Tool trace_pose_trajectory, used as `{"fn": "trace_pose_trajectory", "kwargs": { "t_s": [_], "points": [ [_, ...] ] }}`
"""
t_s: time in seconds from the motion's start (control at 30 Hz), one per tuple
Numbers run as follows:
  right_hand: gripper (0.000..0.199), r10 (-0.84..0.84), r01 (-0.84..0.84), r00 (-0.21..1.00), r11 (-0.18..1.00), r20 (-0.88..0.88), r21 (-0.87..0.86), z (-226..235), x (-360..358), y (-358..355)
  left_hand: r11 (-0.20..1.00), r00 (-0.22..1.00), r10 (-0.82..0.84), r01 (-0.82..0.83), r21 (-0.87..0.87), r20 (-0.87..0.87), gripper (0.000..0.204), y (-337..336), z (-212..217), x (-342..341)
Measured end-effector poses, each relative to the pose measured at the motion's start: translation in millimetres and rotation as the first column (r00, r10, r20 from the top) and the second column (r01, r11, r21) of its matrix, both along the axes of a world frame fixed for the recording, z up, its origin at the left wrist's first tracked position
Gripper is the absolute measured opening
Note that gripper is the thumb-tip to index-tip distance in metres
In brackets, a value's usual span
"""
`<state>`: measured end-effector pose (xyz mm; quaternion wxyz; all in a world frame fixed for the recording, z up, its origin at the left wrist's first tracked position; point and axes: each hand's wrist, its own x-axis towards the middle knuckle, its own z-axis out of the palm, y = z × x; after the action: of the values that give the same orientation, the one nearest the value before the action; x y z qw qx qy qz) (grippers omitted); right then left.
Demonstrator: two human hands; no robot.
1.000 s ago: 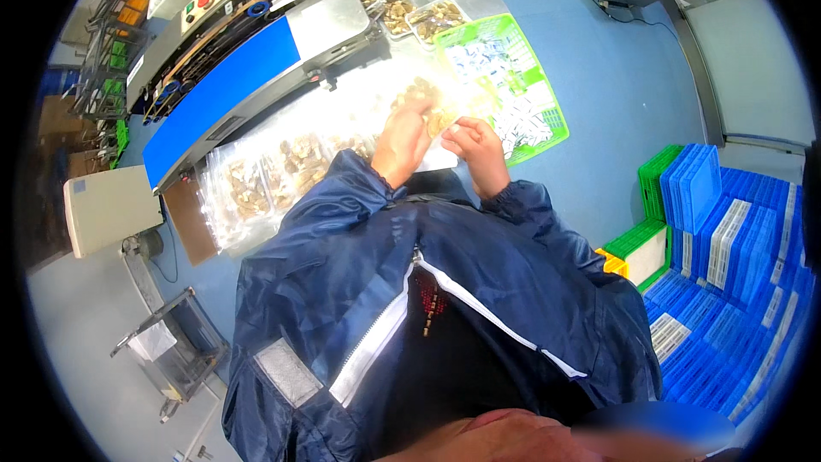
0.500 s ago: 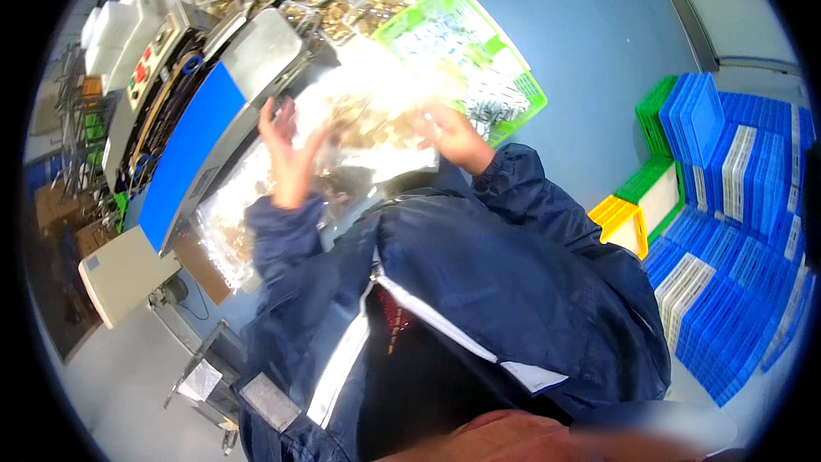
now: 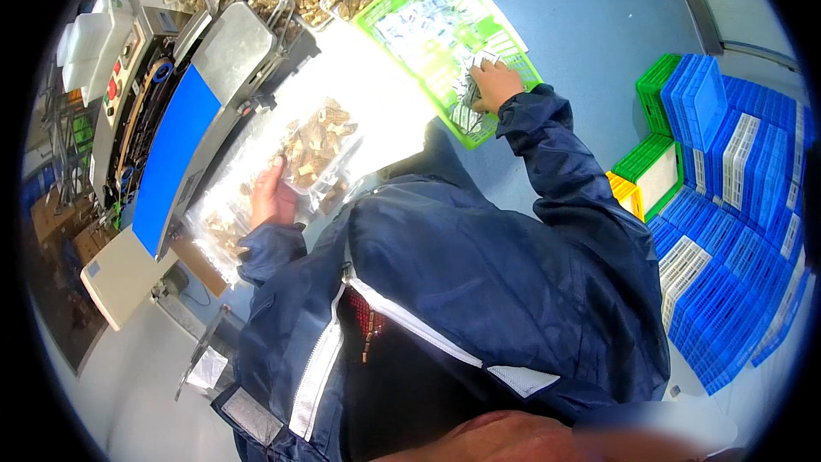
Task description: The person repeatedly picks small food items from a green basket and places them into clear plastic bags on a table. The filled bags are set aside in a row as the process continues.
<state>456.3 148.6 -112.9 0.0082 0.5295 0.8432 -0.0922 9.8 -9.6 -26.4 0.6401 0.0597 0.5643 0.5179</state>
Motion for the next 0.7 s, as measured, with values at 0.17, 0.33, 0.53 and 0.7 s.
{"fn": "trace_pose_trajectory", "kwargs": {
  "t_s": [0.17, 0.33, 0.53, 0.7],
  "points": [
    [0.027, -0.172, 0.068, 0.962, 0.903, -0.213, -0.424, -9, 4, 27, 0.999, 0.999, 0.035, -0.035, 0.000, 0.008, 0.027, 8, 9, 13],
    [0.017, -0.088, 0.027, 0.984, 0.932, -0.152, -0.362, -3, 14, 44, 0.997, 0.996, 0.080, -0.081, 0.016, 0.030, 0.029, 13, 7, 15],
    [0.020, -0.046, -0.015, 0.947, 0.982, -0.317, -0.190, 29, 5, 40, 0.990, 0.990, 0.139, -0.139, 0.014, -0.014, 0.028, 7, -1, -6],
    [0.029, -0.109, -0.042, 0.895, 0.945, -0.433, -0.324, 34, -22, 57, 0.983, 0.983, 0.184, -0.184, 0.010, -0.020, 0.027, 4, 0, -11]
  ]
}}
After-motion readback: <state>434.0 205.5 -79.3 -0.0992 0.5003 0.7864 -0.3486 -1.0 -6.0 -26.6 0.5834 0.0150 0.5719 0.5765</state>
